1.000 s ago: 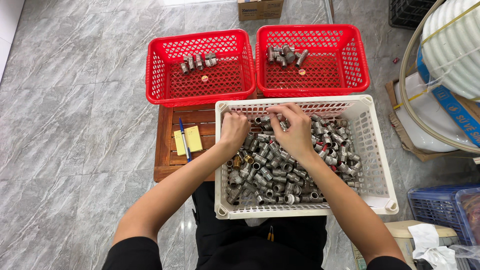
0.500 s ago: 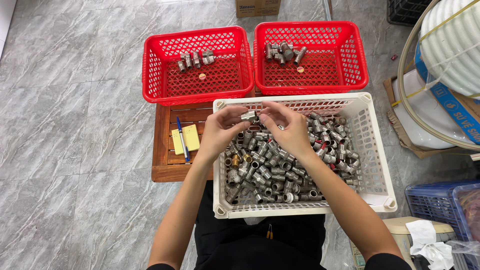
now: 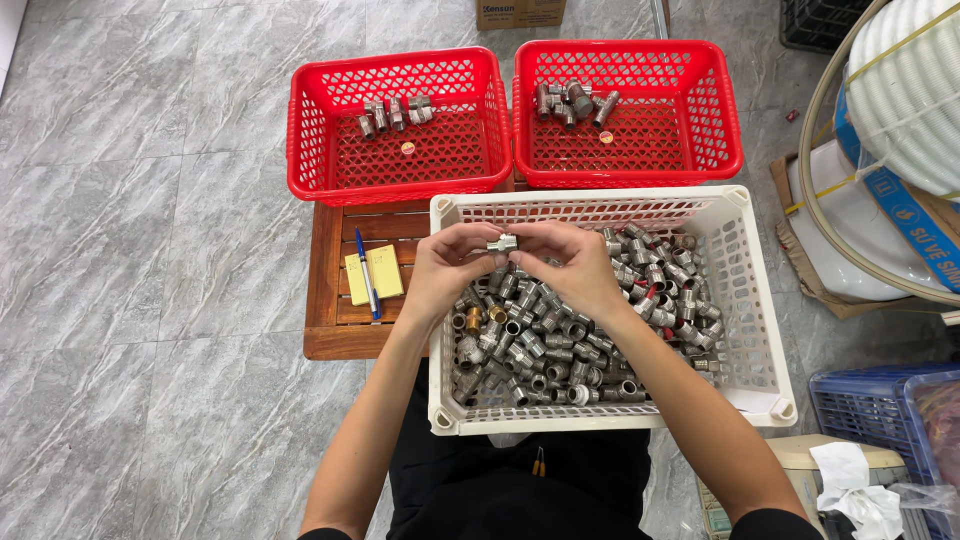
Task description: The person sorts metal pipe fittings by hand, taking items from a large white crate and placing them into smaller red baskets based on their shape, and occasionally writes notes on a yellow pad with a blue pen.
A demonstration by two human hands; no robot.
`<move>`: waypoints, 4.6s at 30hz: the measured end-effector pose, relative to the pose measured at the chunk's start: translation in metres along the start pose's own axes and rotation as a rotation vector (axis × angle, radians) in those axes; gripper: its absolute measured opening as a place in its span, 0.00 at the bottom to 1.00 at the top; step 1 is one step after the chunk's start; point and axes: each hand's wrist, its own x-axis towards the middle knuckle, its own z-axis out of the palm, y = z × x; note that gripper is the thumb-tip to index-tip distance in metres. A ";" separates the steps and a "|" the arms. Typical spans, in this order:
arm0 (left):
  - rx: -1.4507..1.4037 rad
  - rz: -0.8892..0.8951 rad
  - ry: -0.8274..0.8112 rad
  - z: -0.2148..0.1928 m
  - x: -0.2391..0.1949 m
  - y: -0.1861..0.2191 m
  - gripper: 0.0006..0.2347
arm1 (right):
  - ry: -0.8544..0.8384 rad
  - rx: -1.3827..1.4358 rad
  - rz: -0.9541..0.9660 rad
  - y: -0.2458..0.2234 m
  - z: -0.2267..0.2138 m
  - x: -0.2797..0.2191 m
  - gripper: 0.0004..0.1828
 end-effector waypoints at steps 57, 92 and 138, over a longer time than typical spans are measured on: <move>1.053 -0.616 0.543 -0.180 -0.019 -0.030 0.28 | 0.032 -0.266 0.033 0.018 0.004 0.010 0.08; 0.421 -0.231 -0.171 0.025 0.021 0.026 0.20 | 0.138 -1.157 -0.870 0.005 -0.044 0.031 0.14; -0.003 -0.240 -0.238 -0.002 0.022 -0.027 0.17 | 0.281 -0.278 -0.272 0.008 0.008 0.013 0.07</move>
